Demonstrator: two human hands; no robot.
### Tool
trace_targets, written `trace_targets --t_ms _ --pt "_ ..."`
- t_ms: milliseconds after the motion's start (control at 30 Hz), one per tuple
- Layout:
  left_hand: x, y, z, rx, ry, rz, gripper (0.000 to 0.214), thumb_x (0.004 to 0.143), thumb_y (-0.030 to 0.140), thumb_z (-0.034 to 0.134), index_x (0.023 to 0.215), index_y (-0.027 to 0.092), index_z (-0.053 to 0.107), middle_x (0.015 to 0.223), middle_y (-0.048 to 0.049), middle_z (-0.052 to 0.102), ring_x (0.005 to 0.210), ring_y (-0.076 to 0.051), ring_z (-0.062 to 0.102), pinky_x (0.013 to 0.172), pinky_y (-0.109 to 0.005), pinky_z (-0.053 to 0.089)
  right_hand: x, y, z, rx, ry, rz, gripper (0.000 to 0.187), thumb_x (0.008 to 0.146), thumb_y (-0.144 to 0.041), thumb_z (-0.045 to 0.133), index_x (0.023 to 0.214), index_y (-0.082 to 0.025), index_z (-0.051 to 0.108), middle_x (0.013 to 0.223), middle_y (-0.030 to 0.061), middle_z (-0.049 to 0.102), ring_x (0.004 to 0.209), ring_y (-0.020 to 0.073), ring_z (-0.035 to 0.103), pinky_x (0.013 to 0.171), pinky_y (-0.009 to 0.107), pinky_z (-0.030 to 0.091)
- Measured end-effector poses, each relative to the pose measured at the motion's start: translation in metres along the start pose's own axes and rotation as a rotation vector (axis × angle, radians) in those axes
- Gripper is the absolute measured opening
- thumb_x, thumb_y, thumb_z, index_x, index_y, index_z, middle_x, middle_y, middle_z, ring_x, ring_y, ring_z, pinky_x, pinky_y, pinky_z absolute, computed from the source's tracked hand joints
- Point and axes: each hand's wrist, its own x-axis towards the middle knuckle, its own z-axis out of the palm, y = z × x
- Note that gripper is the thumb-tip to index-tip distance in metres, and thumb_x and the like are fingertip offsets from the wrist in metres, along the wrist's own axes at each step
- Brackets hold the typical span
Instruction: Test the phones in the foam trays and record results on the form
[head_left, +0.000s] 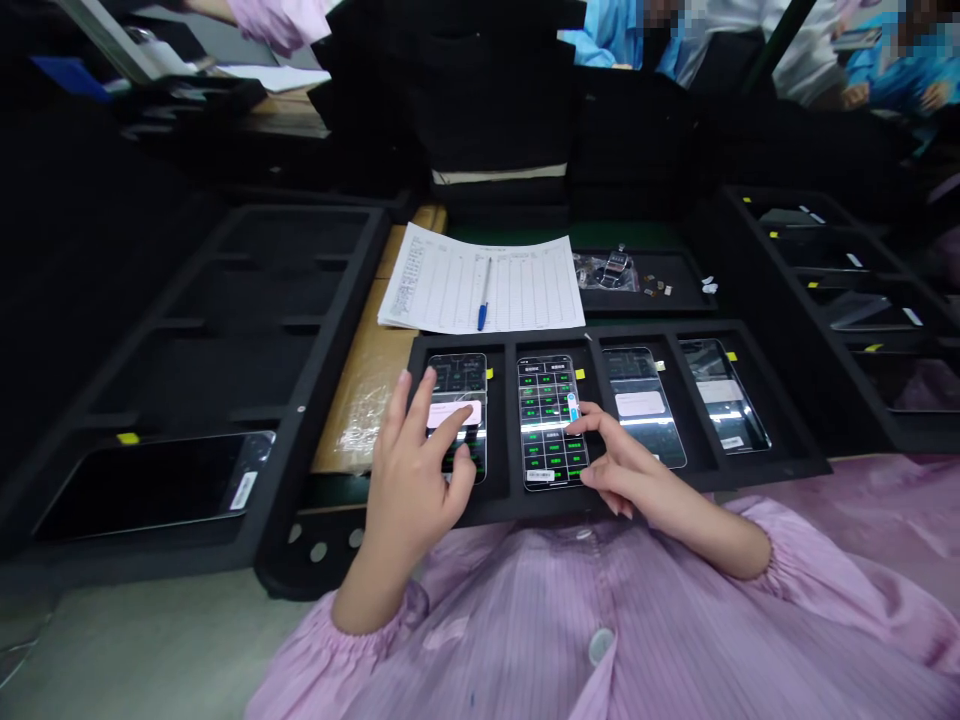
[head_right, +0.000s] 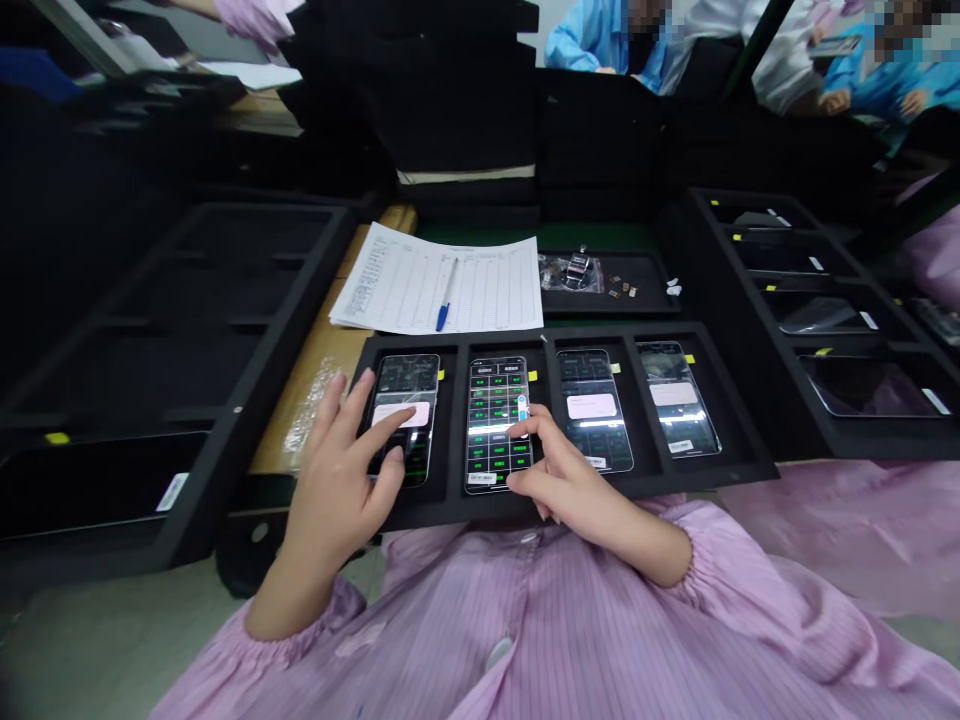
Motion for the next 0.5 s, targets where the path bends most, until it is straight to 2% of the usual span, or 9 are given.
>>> trace_targets --t_ms 100,200,267,300,367,433,500 --pt "0.001 0.0 0.0 0.002 0.001 -0.005 0.034 0.09 0.019 0.05 0.116 0.01 0.069 0.155 -0.023 0.039 0.149 -0.043 0.024 0.115 -0.065 0.033 0.0 0.003 0.0 -0.014 0.001 -0.019 0.034 0.077 -0.031 0.062 0.107 -0.026 0.047 0.157 0.0087 0.028 0.042 -0.0031 0.046 0.035 0.021 0.033" --pt "0.001 0.001 -0.001 0.008 0.009 -0.002 0.033 0.09 0.019 0.05 0.116 0.01 0.068 0.154 -0.0228 0.041 0.149 -0.042 0.025 0.115 -0.065 0.033 -0.002 0.006 -0.001 -0.072 -0.008 0.004 0.037 0.081 -0.034 0.058 0.115 -0.026 0.045 0.145 0.0107 0.045 0.041 0.0007 0.046 0.036 0.023 0.037" --pt "-0.001 0.001 -0.002 0.017 0.025 -0.006 0.032 0.091 0.019 0.05 0.116 0.012 0.068 0.154 -0.0222 0.041 0.149 -0.042 0.027 0.115 -0.065 0.034 -0.004 0.006 -0.003 -0.226 0.059 -0.041 0.044 0.087 -0.033 0.054 0.128 -0.027 0.04 0.132 0.011 0.058 0.048 0.0073 0.054 0.043 0.027 0.046" --pt "-0.001 0.001 -0.003 0.023 0.034 -0.011 0.032 0.091 0.019 0.05 0.116 0.012 0.068 0.154 -0.022 0.042 0.149 -0.041 0.027 0.115 -0.065 0.034 -0.003 0.005 -0.003 -0.352 0.133 -0.109 0.049 0.089 -0.032 0.051 0.134 -0.026 0.036 0.128 0.0116 0.061 0.056 0.0121 0.061 0.05 0.031 0.052" --pt "-0.004 0.003 -0.004 0.032 0.046 -0.015 0.032 0.09 0.018 0.05 0.117 0.011 0.067 0.153 -0.0228 0.043 0.148 -0.042 0.028 0.114 -0.064 0.035 0.001 0.003 -0.004 -0.655 0.295 -0.321 0.053 0.091 -0.026 0.047 0.142 -0.021 0.032 0.128 0.0147 0.063 0.088 0.0244 0.069 0.074 0.045 0.058" --pt "-0.006 0.004 -0.004 0.04 0.05 -0.012 0.033 0.09 0.018 0.05 0.118 0.01 0.067 0.152 -0.0241 0.044 0.148 -0.042 0.029 0.113 -0.064 0.036 0.009 0.002 -0.003 -0.926 0.352 -0.508 0.05 0.09 -0.019 0.044 0.139 -0.015 0.04 0.132 0.0169 0.062 0.124 0.034 0.057 0.1 0.058 0.049" --pt "-0.008 0.007 -0.004 0.049 0.048 -0.009 0.034 0.089 0.018 0.051 0.118 0.009 0.067 0.151 -0.0246 0.044 0.148 -0.043 0.029 0.113 -0.064 0.036 0.018 0.002 -0.002 -1.094 0.294 -0.591 0.043 0.09 -0.015 0.042 0.132 -0.011 0.048 0.13 0.0174 0.064 0.141 0.0366 0.042 0.114 0.065 0.032"
